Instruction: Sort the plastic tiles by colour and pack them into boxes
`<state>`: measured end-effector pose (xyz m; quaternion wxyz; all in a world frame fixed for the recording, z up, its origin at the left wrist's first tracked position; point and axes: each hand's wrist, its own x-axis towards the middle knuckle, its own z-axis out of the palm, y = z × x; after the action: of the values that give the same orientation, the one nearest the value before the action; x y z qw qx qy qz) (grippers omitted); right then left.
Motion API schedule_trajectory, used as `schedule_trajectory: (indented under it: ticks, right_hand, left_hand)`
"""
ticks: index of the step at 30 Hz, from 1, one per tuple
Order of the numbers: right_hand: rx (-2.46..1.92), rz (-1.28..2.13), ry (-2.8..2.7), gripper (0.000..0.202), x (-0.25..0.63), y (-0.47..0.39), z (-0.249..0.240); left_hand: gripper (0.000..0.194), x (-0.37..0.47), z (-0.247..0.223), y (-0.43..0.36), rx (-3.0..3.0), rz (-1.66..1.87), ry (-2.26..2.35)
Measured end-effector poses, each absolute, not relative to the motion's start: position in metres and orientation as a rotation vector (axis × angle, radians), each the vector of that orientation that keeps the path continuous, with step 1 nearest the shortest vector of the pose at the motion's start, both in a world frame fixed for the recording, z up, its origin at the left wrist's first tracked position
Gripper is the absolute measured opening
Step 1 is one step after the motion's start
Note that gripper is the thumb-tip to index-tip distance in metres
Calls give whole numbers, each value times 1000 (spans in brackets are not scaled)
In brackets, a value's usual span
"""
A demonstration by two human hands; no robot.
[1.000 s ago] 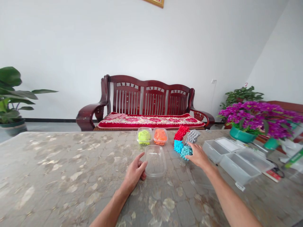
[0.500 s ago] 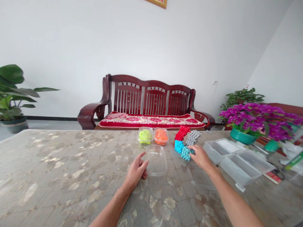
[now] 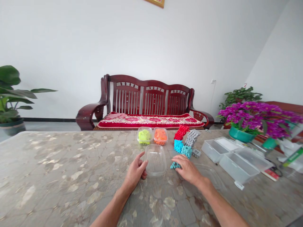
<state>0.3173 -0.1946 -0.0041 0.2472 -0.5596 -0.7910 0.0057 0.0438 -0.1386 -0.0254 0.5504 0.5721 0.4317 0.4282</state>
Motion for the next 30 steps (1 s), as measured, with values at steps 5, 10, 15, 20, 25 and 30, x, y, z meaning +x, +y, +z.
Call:
schedule_trajectory:
  ticks: [5, 10, 15, 20, 25, 30]
  right_hand:
    - [-1774, -223, -1824, 36, 351, -179, 17]
    - [-2113, -342, -1756, 63, 370, -164, 24]
    - [-2196, -279, -1766, 61, 374, -158, 15]
    - [-2091, -299, -1725, 60, 381, -156, 8]
    - [-1922, -418, -1758, 60, 367, -167, 17]
    - [-1776, -340, -2029, 60, 325, -182, 22]
  left_hand:
    - [74, 46, -25, -139, 1353, 1023, 1033]
    - [72, 47, -25, -139, 1364, 1032, 1029]
    - [71, 47, -24, -140, 1363, 1031, 1032]
    - [71, 47, -25, -139, 1359, 1036, 1031]
    - [73, 47, -24, -140, 1358, 1026, 1034]
    - [75, 47, -20, -142, 1341, 1031, 1032]
